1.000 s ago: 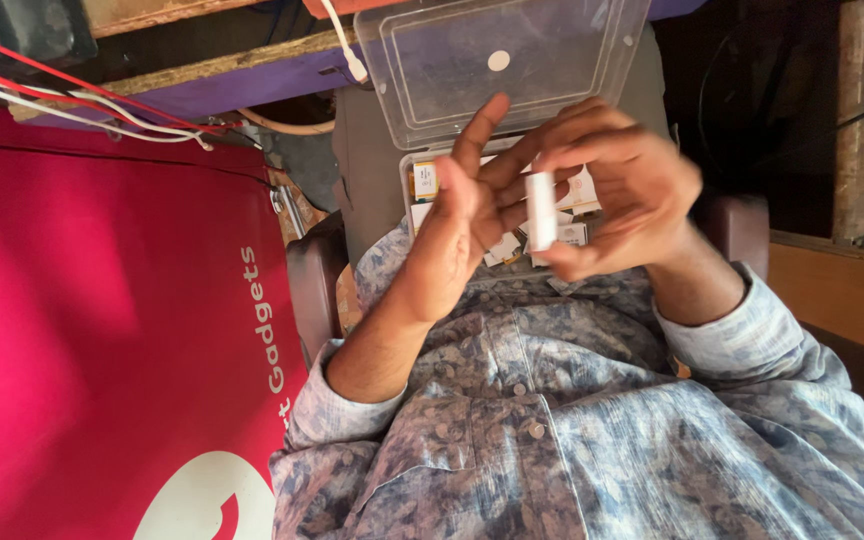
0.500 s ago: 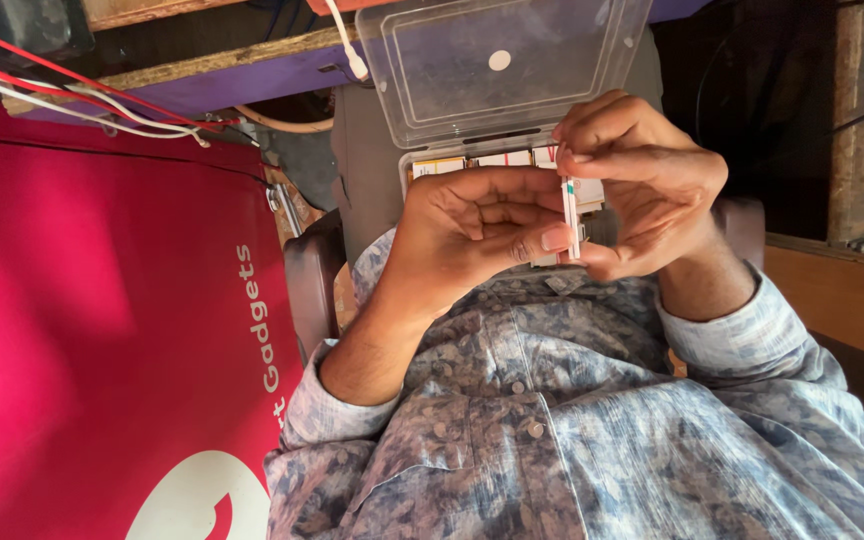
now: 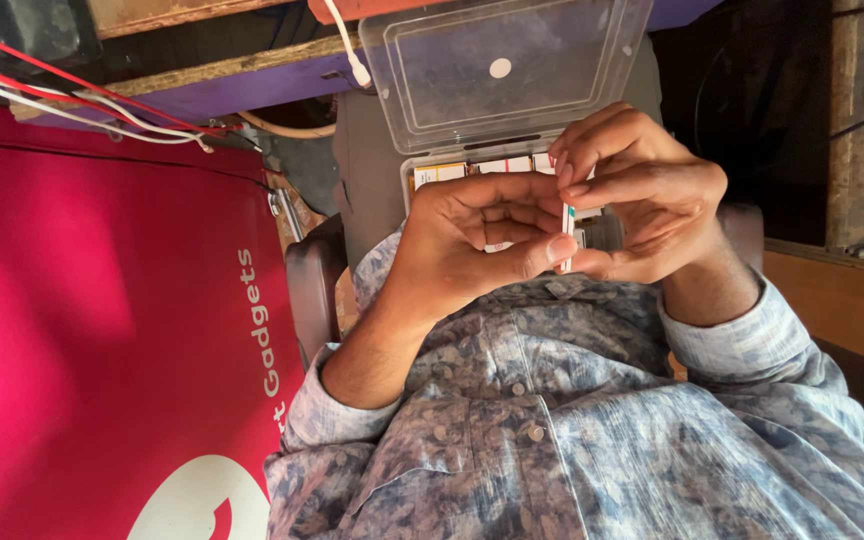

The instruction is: The person uses a green-handled tool and a black probe to work on a small electronic device on a workbench. They open a plastic container, select a small component, and continue adjusting the device with the probe.

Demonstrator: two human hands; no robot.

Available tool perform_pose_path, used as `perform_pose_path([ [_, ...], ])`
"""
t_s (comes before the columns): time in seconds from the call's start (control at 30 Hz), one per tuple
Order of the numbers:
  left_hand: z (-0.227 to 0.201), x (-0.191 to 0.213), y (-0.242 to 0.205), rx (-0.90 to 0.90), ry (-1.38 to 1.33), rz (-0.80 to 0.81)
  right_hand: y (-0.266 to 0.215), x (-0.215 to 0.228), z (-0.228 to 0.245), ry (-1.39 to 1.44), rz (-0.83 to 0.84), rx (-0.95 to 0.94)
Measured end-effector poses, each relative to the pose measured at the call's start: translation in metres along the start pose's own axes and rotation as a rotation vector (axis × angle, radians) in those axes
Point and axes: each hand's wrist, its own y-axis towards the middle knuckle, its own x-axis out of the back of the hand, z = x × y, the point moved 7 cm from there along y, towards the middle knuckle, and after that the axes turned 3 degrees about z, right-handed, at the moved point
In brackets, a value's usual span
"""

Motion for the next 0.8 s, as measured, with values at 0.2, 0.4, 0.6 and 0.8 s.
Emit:
perform_pose_path([
  [0.2, 0.009, 0.006, -0.001, -0.049, -0.043, 0.066, 0.003, -0.004, 0.005, -0.084, 0.043, 0.052],
  [0.4, 0.022, 0.021, 0.006, -0.048, -0.258, 0.236, 0.013, 0.007, 0.034, 0.120, -0.166, -0.079],
  [0.6, 0.030, 0.036, 0.008, -0.075, -0.301, 0.221, 0.007, 0.003, 0.022, 0.001, -0.112, -0.353],
  [0.8, 0.021, 0.037, 0.010, -0.138, -0.272, 0.291, -0.003, 0.003, 0.010, 0.062, -0.147, -0.386],
])
